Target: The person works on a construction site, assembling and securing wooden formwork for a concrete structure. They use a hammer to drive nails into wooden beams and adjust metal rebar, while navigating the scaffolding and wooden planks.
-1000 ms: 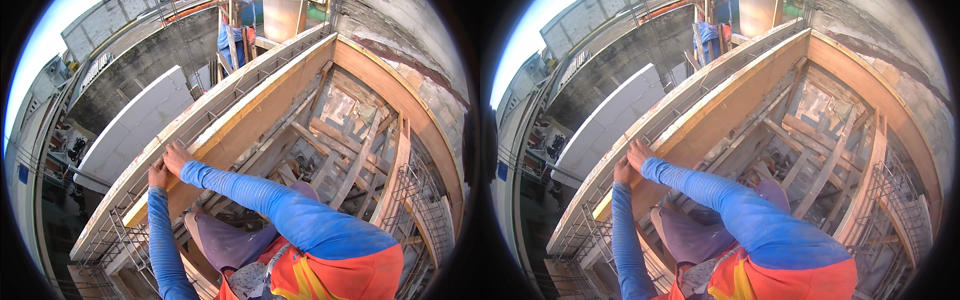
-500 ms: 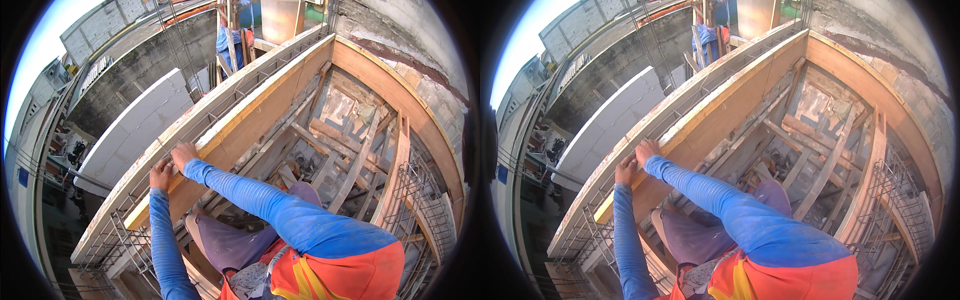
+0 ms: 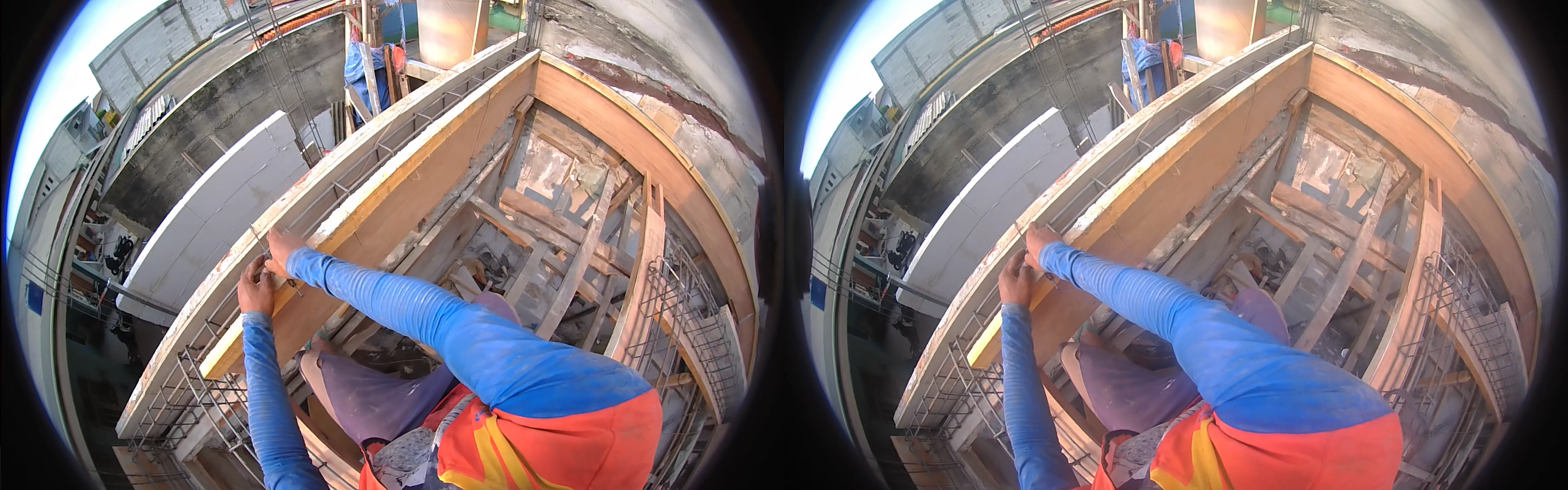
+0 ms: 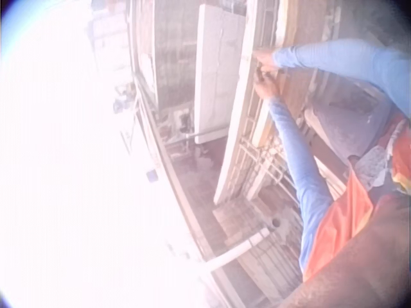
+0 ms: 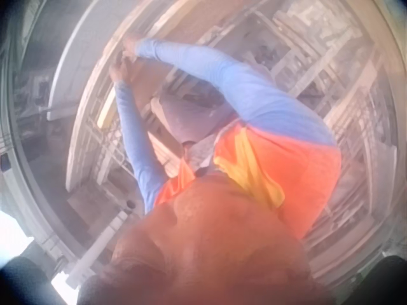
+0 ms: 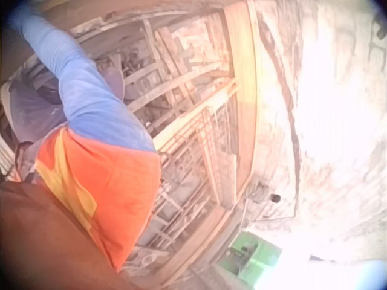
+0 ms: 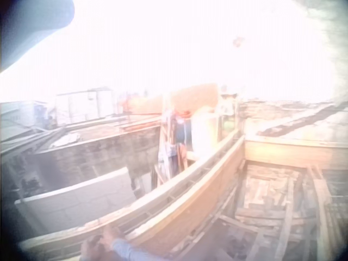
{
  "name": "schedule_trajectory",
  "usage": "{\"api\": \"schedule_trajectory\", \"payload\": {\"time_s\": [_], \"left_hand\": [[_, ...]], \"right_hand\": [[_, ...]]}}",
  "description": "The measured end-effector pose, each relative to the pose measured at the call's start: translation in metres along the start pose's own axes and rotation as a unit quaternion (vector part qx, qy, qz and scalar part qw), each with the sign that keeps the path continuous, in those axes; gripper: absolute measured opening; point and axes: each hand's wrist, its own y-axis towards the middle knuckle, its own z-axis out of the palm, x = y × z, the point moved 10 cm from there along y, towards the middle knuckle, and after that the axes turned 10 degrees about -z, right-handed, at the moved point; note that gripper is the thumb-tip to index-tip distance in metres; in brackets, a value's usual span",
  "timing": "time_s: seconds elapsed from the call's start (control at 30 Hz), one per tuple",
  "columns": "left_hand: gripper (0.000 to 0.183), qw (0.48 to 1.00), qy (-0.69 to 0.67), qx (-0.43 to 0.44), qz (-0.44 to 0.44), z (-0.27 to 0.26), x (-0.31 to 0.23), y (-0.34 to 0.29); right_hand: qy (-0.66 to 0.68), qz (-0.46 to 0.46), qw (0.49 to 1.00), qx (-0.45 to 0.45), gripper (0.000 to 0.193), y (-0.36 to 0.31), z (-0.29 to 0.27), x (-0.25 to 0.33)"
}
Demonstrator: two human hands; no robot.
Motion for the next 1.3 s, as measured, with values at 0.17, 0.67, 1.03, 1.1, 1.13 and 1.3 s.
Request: {"api": "schedule_trajectory", "payload": {"time_s": [0.17,0.67,1.03,1.1,1.13,1.3], "left_hand": [[0.029,0.982,0.182,-0.043,-0.005,-0.002,0.012,-0.002],[0.008,0.943,0.296,0.063,0.137,-0.008,-0.081,0.018],[0.032,0.967,-0.115,0.227,-0.018,0.017,0.049,0.067],[0.037,0.977,-0.102,0.181,-0.049,0.024,0.065,0.066],[0.039,0.981,-0.093,0.154,-0.068,0.017,0.073,0.064],[0.037,0.932,0.302,-0.055,0.191,-0.038,-0.056,0.061]], "right_hand": [[0.07,0.087,0.993,0.04,0.062,-0.01,0.003,0.02],[-0.043,-0.086,0.992,-0.083,0.053,-0.013,-0.003,0.022],[-0.092,-0.044,0.98,-0.17,0.066,-0.006,0.026,0.021],[-0.081,-0.026,0.979,-0.184,0.062,-0.003,0.026,0.012],[-0.076,-0.021,0.981,-0.179,0.061,-0.005,0.028,0.011],[0.019,0.059,0.981,-0.186,0.054,-0.015,0.022,0.004]]}}
